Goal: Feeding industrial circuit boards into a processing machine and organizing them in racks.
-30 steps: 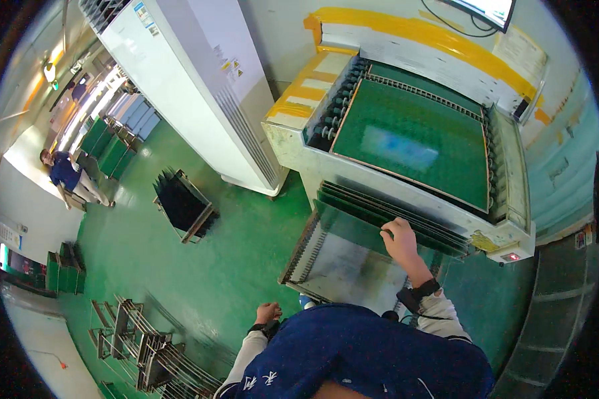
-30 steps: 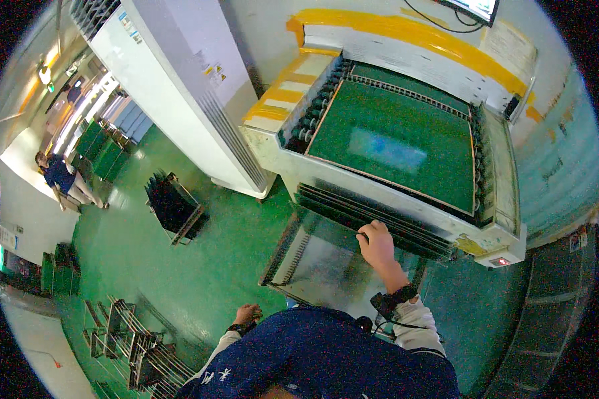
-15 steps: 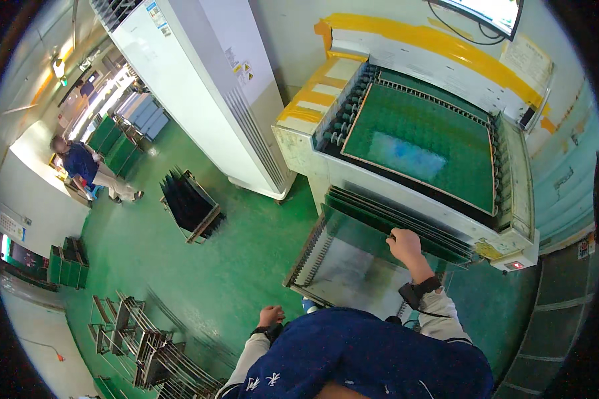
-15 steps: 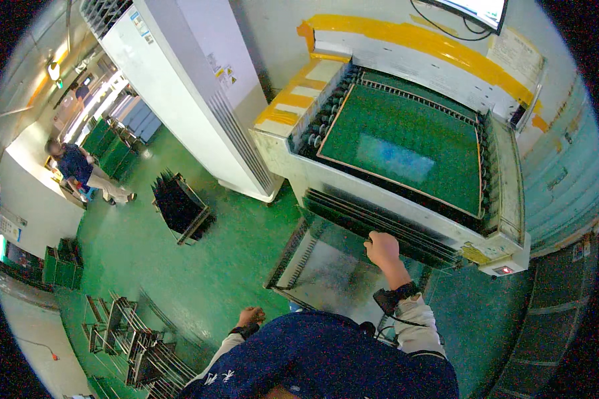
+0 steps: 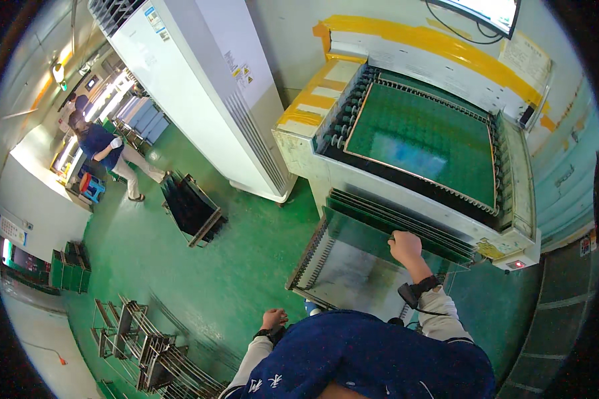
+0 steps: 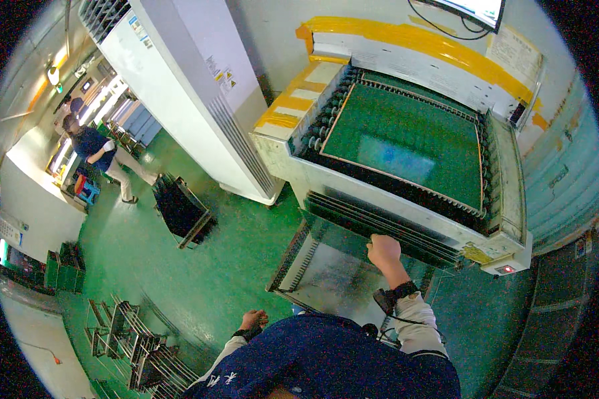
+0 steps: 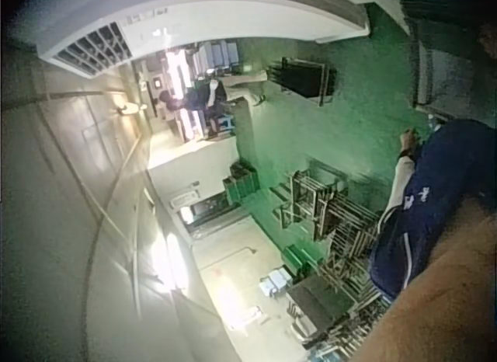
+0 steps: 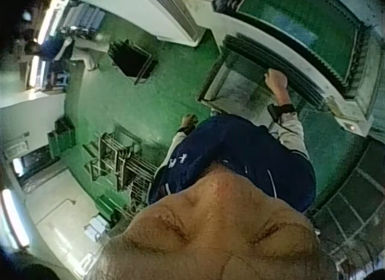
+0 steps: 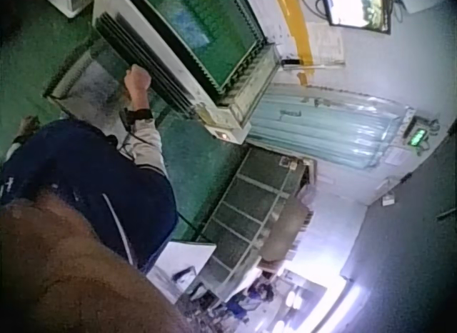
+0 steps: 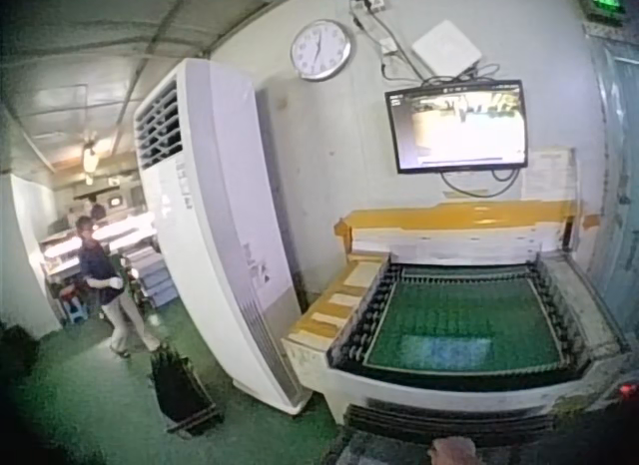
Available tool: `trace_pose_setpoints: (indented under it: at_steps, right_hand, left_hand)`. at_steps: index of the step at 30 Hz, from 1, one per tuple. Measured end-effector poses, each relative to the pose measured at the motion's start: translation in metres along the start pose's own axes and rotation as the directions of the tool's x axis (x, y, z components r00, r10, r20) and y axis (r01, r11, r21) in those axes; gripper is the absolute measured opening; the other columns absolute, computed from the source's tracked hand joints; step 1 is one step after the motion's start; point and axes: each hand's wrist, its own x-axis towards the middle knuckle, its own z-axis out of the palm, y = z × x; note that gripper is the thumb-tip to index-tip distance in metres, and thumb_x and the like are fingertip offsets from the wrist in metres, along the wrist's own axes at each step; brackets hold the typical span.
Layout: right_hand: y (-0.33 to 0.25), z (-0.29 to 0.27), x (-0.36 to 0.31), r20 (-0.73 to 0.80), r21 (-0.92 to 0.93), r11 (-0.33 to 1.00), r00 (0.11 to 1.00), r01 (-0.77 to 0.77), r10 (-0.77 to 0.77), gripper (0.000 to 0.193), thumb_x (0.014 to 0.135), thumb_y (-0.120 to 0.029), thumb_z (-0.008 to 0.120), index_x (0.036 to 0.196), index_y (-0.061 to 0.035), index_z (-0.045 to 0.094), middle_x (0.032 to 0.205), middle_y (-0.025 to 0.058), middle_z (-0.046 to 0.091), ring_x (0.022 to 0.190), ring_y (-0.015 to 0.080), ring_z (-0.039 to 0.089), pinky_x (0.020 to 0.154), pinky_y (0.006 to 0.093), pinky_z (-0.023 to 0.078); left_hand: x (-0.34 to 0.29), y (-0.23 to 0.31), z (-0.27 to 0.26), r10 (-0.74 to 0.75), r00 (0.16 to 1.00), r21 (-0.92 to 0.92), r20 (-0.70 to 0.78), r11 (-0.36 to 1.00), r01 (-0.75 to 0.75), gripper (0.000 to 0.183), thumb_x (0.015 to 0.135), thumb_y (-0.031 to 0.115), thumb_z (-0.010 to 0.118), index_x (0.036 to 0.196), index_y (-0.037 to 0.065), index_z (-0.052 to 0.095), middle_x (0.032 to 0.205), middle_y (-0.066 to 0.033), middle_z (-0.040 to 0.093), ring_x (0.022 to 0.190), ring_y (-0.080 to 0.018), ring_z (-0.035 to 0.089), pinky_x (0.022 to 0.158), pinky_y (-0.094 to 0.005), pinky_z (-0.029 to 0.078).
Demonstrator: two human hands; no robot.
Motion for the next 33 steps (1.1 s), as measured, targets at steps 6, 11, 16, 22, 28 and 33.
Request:
trace_pose_setpoints:
  at_steps: [6,11,16,22,28,33]
  right_hand:
    - [-0.001,-0.002,0.001,-0.001,-0.002,1.0,1.0,-0.008,0.008,0.021,0.074,-0.028,0.058,0.076,-0.0066,0.058,0.075,0.0145,0.06,0.075,0.0326,0.058,0.064,0.0435,0.046]
    - [0.0,-0.001,0.001,0.0,-0.012,1.0,1.0,-0.005,0.005,0.021,0.074,-0.027,0.058,0.077,-0.0068,0.058,0.075,0.0146,0.06,0.075,0.0324,0.058,0.064,0.0434,0.046]
    - [-0.003,-0.007,0.001,0.011,-0.003,1.0,1.0,-0.02,0.02,0.02,0.074,-0.027,0.057,0.076,-0.0068,0.058,0.074,0.0143,0.06,0.075,0.0317,0.058,0.063,0.043,0.046]
    - [-0.003,-0.006,0.001,-0.008,-0.014,1.0,1.0,-0.016,0.016,0.02,0.074,-0.027,0.058,0.075,-0.0065,0.058,0.074,0.0138,0.06,0.074,0.0314,0.058,0.062,0.0425,0.046]
    - [-0.001,-0.004,0.0,-0.022,-0.007,1.0,1.0,-0.008,0.008,0.02,0.073,-0.027,0.058,0.075,-0.0064,0.057,0.074,0.0136,0.059,0.074,0.0311,0.058,0.062,0.0426,0.046]
    - [-0.002,-0.004,0.0,-0.037,0.003,1.0,0.999,0.001,-0.001,0.02,0.074,-0.026,0.058,0.075,-0.0063,0.057,0.073,0.0135,0.059,0.073,0.0312,0.058,0.062,0.0429,0.045]
  left_hand:
    - [0.001,0.0,0.001,-0.019,1.0,-0.012,-0.009,1.0,0.019,0.017,0.081,0.019,0.054,0.085,0.002,0.053,0.072,-0.0084,0.057,0.056,-0.0207,0.058,0.044,-0.0279,0.043]
    - [-0.006,0.004,0.005,-0.026,1.0,-0.075,0.005,0.997,0.026,0.016,0.08,0.018,0.056,0.084,0.003,0.052,0.07,-0.0078,0.056,0.054,-0.0209,0.057,0.04,-0.028,0.041]
    - [-0.01,0.007,0.01,-0.046,0.999,-0.129,-0.011,0.991,0.045,0.013,0.079,0.014,0.056,0.081,0.003,0.05,0.068,-0.0071,0.053,0.051,-0.0195,0.054,0.038,-0.0253,0.036]
    - [-0.014,0.011,0.013,-0.046,0.999,-0.104,-0.017,0.994,0.044,0.012,0.079,0.012,0.054,0.082,0.003,0.048,0.065,-0.0071,0.049,0.05,-0.0184,0.051,0.037,-0.0255,0.033]
    - [-0.012,0.009,0.009,-0.042,0.998,-0.152,0.054,0.987,0.05,0.014,0.08,0.013,0.054,0.084,0.002,0.047,0.068,-0.0079,0.049,0.052,-0.0195,0.051,0.038,-0.0255,0.033]
    - [-0.007,0.002,0.005,-0.037,0.999,-0.094,0.032,0.995,0.04,0.018,0.081,0.016,0.055,0.086,0.001,0.049,0.071,-0.0093,0.053,0.056,-0.021,0.055,0.04,-0.0267,0.036]
